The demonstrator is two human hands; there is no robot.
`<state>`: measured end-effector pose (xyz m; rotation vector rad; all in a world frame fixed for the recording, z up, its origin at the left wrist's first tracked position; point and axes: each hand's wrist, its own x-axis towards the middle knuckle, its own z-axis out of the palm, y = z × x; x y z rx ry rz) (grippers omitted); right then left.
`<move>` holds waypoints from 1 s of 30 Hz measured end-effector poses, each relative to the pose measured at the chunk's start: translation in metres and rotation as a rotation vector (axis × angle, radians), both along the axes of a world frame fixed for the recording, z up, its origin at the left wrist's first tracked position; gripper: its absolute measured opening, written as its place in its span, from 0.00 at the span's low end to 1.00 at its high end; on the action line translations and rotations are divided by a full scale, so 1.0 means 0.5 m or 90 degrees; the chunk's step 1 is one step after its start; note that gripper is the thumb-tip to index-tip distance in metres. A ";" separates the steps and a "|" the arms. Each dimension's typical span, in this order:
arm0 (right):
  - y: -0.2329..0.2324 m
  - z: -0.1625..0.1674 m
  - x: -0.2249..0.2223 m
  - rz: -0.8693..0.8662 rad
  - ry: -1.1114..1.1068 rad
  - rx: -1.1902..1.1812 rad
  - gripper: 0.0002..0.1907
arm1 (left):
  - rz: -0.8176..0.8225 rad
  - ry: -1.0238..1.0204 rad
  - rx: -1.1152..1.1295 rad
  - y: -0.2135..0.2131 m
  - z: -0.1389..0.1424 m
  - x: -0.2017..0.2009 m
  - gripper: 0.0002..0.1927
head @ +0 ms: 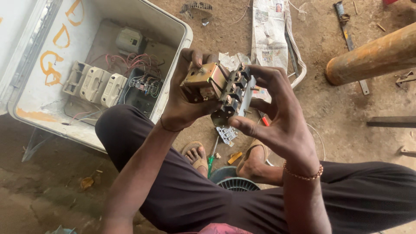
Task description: The person sits on the floor and assembles an electrical component by hand. They align a metal bracket with a terminal block, insert a small metal pin to secure it, and then attach a second terminal block to the assembly.
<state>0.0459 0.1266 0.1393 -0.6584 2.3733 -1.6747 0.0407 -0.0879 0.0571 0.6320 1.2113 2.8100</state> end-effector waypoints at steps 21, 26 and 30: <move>-0.014 0.069 0.015 -0.057 0.021 0.158 0.46 | -0.024 -0.031 0.098 0.026 -0.005 0.007 0.34; -0.009 0.077 0.010 -0.049 0.061 0.200 0.44 | -0.012 -0.003 0.070 0.025 -0.006 0.007 0.33; -0.006 0.081 0.015 -0.058 0.047 0.193 0.40 | -0.012 0.005 0.061 0.021 -0.004 0.010 0.33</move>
